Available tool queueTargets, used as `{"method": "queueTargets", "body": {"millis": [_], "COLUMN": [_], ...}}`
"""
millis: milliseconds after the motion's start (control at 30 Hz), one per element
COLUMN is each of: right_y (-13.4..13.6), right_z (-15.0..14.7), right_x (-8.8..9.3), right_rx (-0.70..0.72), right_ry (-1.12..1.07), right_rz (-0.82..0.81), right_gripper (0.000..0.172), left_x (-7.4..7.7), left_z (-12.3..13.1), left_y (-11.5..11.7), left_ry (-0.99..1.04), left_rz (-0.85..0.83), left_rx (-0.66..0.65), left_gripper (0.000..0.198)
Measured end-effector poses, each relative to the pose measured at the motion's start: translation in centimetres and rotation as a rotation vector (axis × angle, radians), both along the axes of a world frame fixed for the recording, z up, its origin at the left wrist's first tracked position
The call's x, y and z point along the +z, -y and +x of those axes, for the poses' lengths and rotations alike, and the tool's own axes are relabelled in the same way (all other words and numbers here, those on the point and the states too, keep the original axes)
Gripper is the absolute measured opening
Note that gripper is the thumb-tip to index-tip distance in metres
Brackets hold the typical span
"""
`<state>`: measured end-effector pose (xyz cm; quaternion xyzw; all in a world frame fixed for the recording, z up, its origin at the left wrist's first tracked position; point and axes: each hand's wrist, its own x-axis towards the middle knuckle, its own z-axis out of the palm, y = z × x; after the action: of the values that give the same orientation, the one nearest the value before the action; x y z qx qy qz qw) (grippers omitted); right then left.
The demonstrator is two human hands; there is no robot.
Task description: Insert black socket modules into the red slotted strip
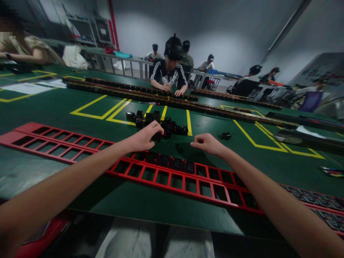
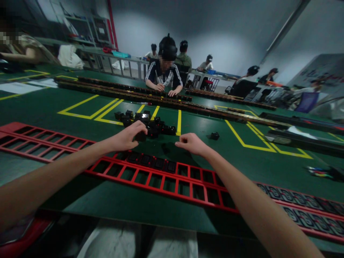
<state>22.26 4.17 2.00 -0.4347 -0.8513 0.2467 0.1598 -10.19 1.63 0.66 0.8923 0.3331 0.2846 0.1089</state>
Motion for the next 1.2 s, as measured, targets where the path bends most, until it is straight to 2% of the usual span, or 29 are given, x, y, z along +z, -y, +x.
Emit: {"method": "queueTargets", "body": {"millis": [167, 333, 433, 567, 733, 1000, 1200], "right_y": [0.08, -0.02, 0.01, 0.13, 0.20, 0.29, 0.41], "right_z": [-0.08, 0.01, 0.00, -0.09, -0.06, -0.18, -0.28], "right_x": [0.11, -0.05, -0.06, 0.01, 0.06, 0.17, 0.21], "right_rx": [0.013, 0.011, 0.014, 0.018, 0.026, 0.036, 0.046], "right_ry": [0.023, 0.035, 0.041, 0.061, 0.075, 0.110, 0.122], "right_rz": [-0.015, -0.006, -0.013, -0.027, -0.026, -0.055, -0.079], "right_gripper": [0.043, 0.042, 0.043, 0.043, 0.042, 0.040, 0.040], "left_x": [-0.22, -0.31, -0.25, 0.03, 0.26, -0.28, -0.23], "left_z": [0.02, 0.02, -0.05, -0.08, -0.04, -0.09, 0.01], "left_y": [-0.22, -0.32, -0.25, -0.02, 0.06, -0.30, -0.24], "left_ry": [0.035, -0.003, -0.016, -0.017, -0.056, -0.063, -0.075], "left_rz": [-0.044, -0.069, -0.033, -0.002, 0.006, -0.034, -0.037], "left_rx": [0.001, 0.061, 0.090, 0.079, 0.083, 0.129, 0.081], "left_gripper": [0.038, 0.026, 0.028, 0.041, 0.024, 0.025, 0.021]}}
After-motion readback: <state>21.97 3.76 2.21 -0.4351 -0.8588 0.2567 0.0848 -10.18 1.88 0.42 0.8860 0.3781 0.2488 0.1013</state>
